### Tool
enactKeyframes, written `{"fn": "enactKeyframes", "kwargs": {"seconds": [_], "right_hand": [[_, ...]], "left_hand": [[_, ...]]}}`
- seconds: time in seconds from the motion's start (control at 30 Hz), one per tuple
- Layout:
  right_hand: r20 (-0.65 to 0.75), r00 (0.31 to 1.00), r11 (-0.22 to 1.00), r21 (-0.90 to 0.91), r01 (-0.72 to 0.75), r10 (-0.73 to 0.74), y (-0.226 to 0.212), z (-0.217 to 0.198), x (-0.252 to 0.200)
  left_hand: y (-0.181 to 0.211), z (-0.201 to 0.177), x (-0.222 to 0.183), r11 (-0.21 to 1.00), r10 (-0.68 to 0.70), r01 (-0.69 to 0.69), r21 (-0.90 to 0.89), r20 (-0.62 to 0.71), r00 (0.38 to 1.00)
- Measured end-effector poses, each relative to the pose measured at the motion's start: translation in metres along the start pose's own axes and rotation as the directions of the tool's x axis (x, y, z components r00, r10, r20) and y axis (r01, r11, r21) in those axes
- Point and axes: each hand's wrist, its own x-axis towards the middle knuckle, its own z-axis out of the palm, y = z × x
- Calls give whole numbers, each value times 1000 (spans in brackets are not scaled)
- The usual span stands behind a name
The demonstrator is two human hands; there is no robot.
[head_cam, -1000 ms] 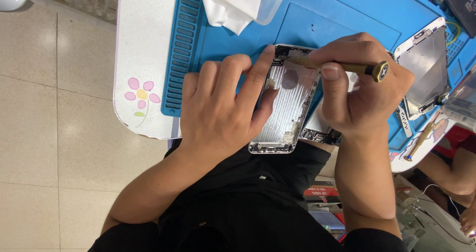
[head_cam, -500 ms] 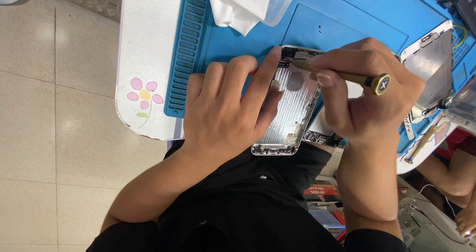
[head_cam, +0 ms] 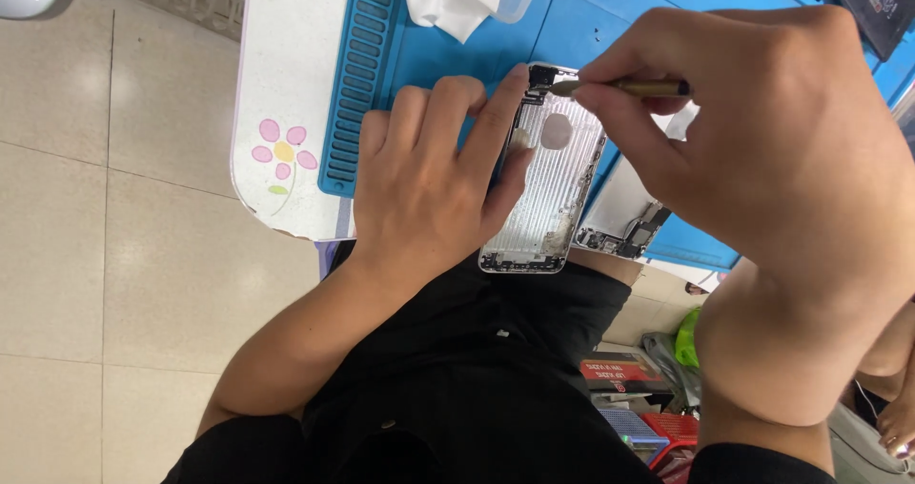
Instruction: The person scrapes old adhesive and residue from the inside of a disassembled phone back housing using a small handheld scraping tool, working over a blue repair mat with other phone parts laid out. They rotate the housing to reach different edges and set it back on the mat when finished.
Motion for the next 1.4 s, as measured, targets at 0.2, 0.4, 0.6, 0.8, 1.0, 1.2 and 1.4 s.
{"fn": "enactKeyframes", "kwargs": {"seconds": [0.2, 0.4, 0.6, 0.8, 1.0, 1.2, 1.4], "right_hand": [[10, 1000, 993, -117, -25, 26, -15, 6, 5], [33, 999, 985, -174, 6, -1, -21, 3, 13], [74, 996, 992, -110, 53, -45, -23, 1, 17], [175, 967, 943, -308, -123, 184, -19, 6, 15], [130, 982, 941, -327, -87, 136, -24, 5, 18], [89, 988, 944, -316, -91, 125, -30, 5, 15], [72, 993, 942, -331, -60, 88, -31, 2, 12]], "left_hand": [[-1, 2, -2, 1000, 12, -11, 13, -17, 1000], [-3, 2, -2, 999, 12, -12, 30, -14, 1000], [-4, 6, -3, 999, 5, -6, 42, 25, 1000], [-3, 4, -3, 999, -17, 16, 37, 29, 999], [-3, 2, -3, 999, -14, 12, 39, 44, 999], [-3, 3, -3, 999, -12, 11, 48, 34, 999], [-4, 5, -3, 1000, 2, -2, 27, 14, 1000]]}}
